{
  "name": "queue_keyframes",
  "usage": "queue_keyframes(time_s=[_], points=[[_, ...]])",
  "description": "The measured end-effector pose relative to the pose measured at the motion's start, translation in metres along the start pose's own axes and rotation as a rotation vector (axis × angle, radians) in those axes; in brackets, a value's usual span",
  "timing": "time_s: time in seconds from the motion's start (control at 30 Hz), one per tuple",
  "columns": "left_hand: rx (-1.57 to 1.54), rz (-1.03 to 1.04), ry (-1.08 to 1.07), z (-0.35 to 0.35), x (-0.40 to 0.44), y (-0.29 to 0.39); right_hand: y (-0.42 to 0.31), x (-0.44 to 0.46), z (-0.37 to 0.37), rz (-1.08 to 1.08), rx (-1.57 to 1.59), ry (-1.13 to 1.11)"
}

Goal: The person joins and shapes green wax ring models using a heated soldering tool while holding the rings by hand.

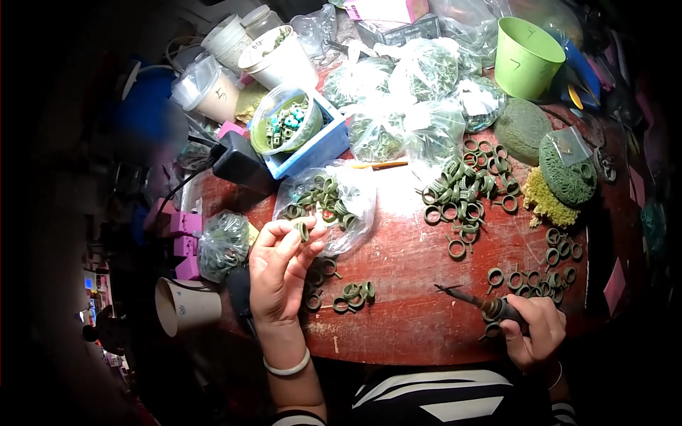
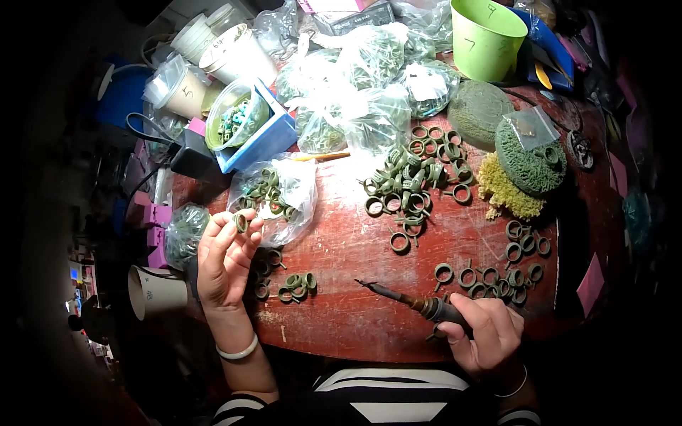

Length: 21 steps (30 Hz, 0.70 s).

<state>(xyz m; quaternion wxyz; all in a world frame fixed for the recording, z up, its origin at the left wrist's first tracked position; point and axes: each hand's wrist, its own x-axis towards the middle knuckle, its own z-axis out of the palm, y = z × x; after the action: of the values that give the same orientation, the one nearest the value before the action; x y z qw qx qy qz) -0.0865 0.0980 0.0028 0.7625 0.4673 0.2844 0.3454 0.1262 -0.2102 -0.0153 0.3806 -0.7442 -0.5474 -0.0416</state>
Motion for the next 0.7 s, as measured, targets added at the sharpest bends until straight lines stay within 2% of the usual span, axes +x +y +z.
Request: queue_keyframes(time_s=[0.23,0.3,0.37,0.43,0.47,0.5,0.57,0.63,0.7], points=[[-0.024,0.011,-0.014,-0.004,-0.001,0.006,0.000,-0.001,0.000,0.018,0.008,0.003],[-0.119,0.080,0.134,-0.007,0.005,0.005,0.001,-0.001,0.000,0.015,0.012,0.003],[-0.011,0.096,0.220,-0.005,0.008,0.001,0.002,-0.001,0.001,-0.005,0.001,0.007],[0.815,0.221,0.332,-0.011,0.012,-0.011,0.001,-0.001,0.001,-0.003,0.006,0.005],[1.154,0.391,0.365,-0.003,0.012,-0.016,0.002,-0.001,0.000,0.000,0.010,0.002],[1.362,0.448,0.385,-0.003,0.012,-0.020,0.002,-0.001,0.000,0.002,0.010,0.001],[1.489,0.468,0.300,-0.005,0.010,-0.023,0.002,-0.001,0.001,0.001,0.015,0.002],[1.482,0.453,0.296,0.002,0.009,-0.020,0.001,-0.001,0.000,0.004,0.016,0.000],[1.345,0.364,0.302,0.005,0.008,-0.017,0.001,-0.001,0.000,0.005,0.019,-0.002]])
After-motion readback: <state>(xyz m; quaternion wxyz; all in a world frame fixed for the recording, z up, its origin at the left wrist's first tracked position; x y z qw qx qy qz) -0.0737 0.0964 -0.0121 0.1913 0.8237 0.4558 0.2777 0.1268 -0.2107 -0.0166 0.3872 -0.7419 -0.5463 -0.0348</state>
